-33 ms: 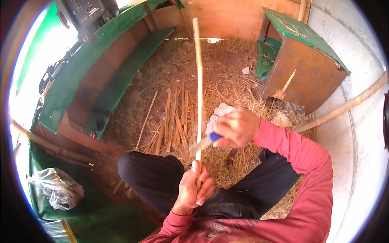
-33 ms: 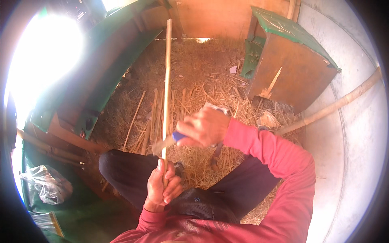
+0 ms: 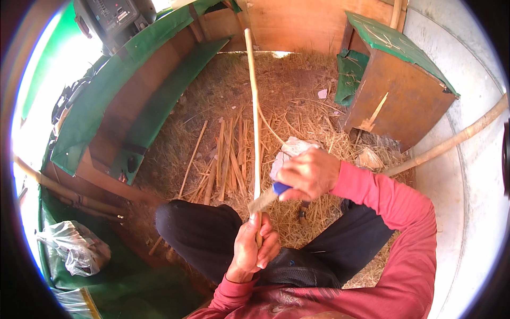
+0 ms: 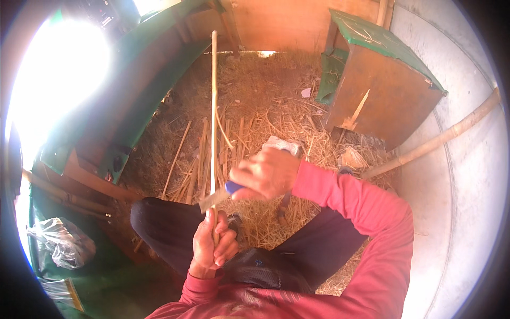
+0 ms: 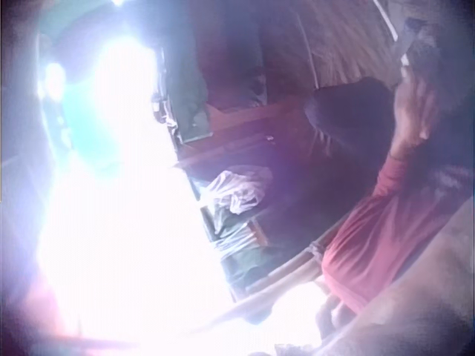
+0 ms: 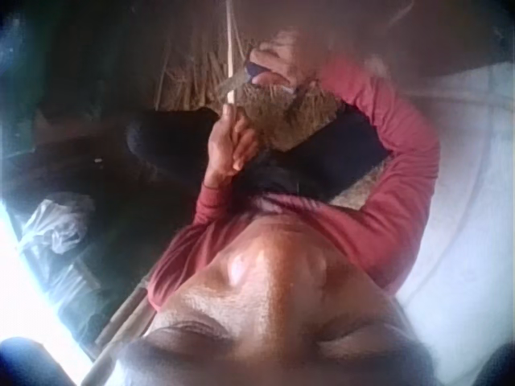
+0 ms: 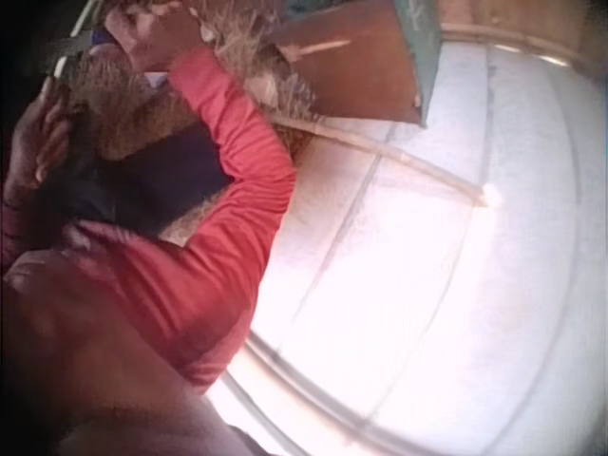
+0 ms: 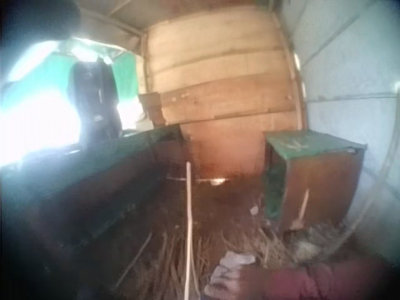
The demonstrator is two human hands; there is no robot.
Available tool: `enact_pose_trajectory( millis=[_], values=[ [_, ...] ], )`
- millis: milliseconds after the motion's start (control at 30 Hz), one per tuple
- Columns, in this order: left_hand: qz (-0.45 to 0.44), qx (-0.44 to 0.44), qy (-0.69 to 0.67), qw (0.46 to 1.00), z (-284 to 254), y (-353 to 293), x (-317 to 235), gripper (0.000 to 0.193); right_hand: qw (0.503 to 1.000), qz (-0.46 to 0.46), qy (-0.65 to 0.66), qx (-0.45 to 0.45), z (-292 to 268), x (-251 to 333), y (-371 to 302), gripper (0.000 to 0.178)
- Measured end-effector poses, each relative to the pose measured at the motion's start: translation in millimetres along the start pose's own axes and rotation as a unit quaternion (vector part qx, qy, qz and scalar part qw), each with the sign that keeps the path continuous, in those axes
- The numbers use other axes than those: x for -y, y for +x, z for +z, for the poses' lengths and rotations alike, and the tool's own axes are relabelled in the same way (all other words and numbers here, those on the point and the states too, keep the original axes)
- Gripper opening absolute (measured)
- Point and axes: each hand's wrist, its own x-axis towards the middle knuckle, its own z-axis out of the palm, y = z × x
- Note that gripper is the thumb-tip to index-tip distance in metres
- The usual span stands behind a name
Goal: The person sits on the ground and uses a knife to sharpen a long, thin stick. They hold the stick with one hand and scrape the blade along its length to remove the outer layer, creating a pointed tip. The person occasionally switches to a different stick to continue the sharpening process.
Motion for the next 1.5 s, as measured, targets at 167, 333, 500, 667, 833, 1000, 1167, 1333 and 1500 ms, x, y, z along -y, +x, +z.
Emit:
enact_pose_trajectory(
  millis=[167,333,500,667,833,1000,1167,1333,1500],
  values=[
    [-0.015,-0.006,0.067,0.998,1.4,-5.4,0.0,0.049,0.987,0.151,-0.05,-0.024,2.4,-3.8,-0.8,0.038],
    [-0.046,0.008,0.132,0.99,1.0,-19.1,17.9,0.053,0.92,0.249,-0.274,-0.131,-38.5,-53.7,-11.4,0.026],
    [-0.069,0.09,0.224,0.968,-24.9,-68.9,48.5,0.049,0.622,0.698,-0.298,-0.195,-104.0,-186.7,-169.5,0.045],
    [-0.111,-0.033,0.012,0.993,-23.7,-11.6,32.1,0.053,0.738,0.59,-0.306,-0.118,-81.4,-169.9,-177.4,0.059],
    [-0.043,-0.003,-0.033,0.999,-0.4,18.0,-2.7,0.045,0.942,0.312,-0.013,-0.124,-59.6,-45.7,-25.7,0.028],
    [-0.074,0.05,-0.074,0.993,13.9,28.5,-7.7,0.048,0.983,0.177,0.048,0.019,-27.2,29.1,-5.3,0.032],
    [-0.099,0.102,-0.12,0.983,21.0,16.2,-2.6,0.052,0.967,0.231,-0.094,-0.055,-5.0,-0.7,-10.1,0.039],
    [-0.094,0.104,-0.004,0.99,20.9,-8.6,15.9,0.041,0.811,0.447,-0.309,-0.218,-61.4,-124.6,-82.7,0.041],
    [0.058,-0.022,0.104,0.993,11.4,25.6,-1.3,0.03,0.95,0.299,0.022,-0.088,-46.7,-26.8,-11.0,0.038]
  ],
)
